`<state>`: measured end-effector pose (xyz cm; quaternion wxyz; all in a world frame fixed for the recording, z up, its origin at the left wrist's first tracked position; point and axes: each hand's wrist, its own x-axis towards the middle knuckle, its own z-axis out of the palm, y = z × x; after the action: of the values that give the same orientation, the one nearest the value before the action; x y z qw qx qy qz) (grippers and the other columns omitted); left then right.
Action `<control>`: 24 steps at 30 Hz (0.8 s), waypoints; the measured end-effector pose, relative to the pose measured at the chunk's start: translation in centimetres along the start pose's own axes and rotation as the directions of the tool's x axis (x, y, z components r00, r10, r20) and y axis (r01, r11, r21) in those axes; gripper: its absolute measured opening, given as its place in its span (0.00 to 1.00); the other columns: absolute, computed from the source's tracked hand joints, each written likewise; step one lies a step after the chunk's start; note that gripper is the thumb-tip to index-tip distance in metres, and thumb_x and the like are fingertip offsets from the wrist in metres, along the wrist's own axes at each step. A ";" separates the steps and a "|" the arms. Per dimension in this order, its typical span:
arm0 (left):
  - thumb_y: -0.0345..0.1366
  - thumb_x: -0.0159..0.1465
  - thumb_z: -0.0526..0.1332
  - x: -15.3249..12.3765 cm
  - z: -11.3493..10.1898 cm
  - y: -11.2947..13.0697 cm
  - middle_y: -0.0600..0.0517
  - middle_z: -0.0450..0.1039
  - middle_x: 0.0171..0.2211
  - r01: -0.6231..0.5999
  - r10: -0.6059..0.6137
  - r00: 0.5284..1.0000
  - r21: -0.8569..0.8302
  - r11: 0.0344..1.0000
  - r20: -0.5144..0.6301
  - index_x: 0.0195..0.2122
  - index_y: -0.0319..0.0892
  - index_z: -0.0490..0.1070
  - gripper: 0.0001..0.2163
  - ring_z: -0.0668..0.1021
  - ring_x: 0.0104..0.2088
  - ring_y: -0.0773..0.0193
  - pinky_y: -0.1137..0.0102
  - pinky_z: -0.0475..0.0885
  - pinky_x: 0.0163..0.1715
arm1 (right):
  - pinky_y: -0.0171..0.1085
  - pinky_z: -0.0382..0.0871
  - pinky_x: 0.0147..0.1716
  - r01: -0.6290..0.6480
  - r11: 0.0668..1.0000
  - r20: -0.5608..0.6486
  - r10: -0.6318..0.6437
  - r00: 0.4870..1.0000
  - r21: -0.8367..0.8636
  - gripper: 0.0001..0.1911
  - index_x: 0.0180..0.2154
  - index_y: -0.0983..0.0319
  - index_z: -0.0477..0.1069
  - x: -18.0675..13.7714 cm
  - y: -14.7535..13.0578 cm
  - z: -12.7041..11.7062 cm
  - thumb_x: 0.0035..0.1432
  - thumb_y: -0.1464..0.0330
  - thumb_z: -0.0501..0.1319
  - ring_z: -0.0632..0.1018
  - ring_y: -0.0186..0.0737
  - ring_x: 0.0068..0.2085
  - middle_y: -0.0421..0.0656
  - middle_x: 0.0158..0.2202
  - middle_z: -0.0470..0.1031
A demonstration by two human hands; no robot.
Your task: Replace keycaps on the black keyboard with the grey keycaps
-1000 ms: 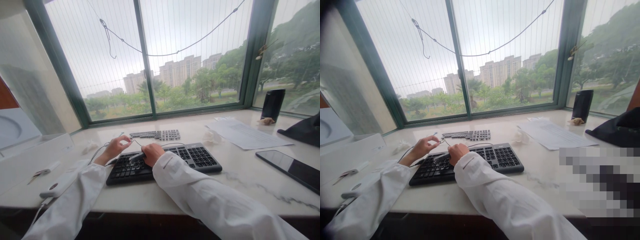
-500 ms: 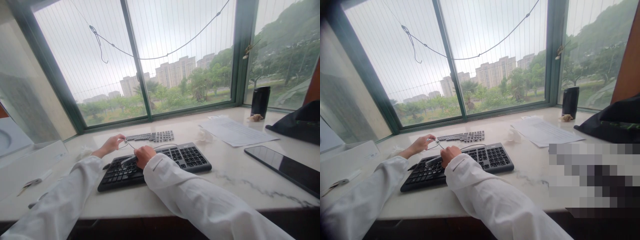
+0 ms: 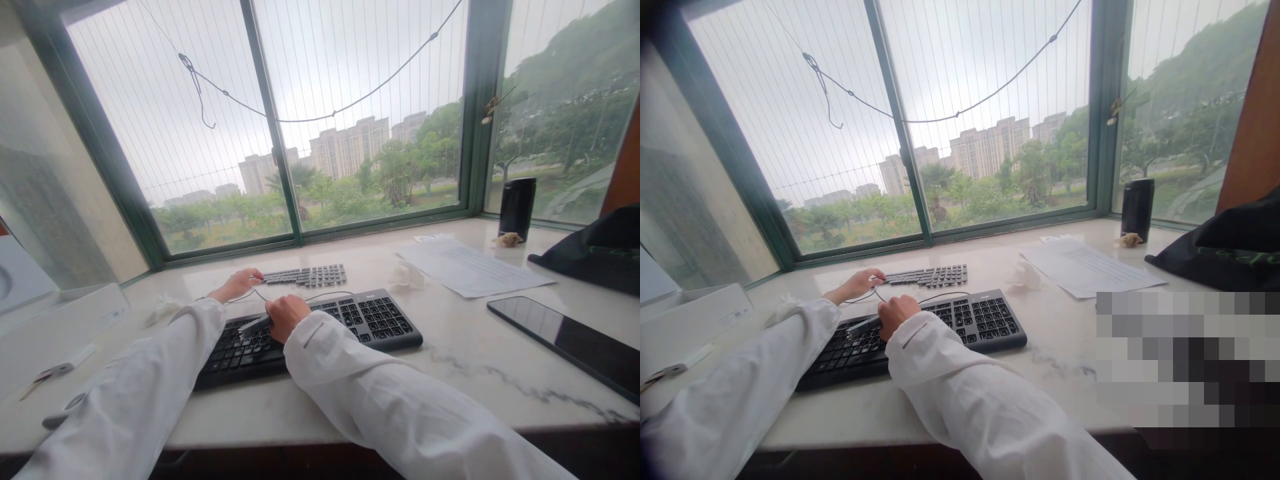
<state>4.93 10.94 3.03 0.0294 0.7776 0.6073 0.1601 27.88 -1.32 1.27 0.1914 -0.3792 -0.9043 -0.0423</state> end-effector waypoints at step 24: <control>0.40 0.59 0.58 0.7 1.2 -0.9 0.49 0.79 0.39 0.049 -0.041 0.998 0.244 0.969 -0.037 0.37 0.47 0.76 0.09 0.77 0.42 0.56 0.67 0.68 0.42 | 0.42 0.72 0.33 -0.020 1.000 -0.008 0.020 1.000 0.011 0.14 0.40 0.64 0.75 -0.1 -0.1 0.1 0.50 0.68 0.59 0.80 0.52 0.38 0.52 0.35 0.79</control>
<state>4.61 11.98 1.86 -0.0728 0.7586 0.6404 0.0956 27.87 -1.43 1.18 0.1977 -0.3869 -0.8999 -0.0369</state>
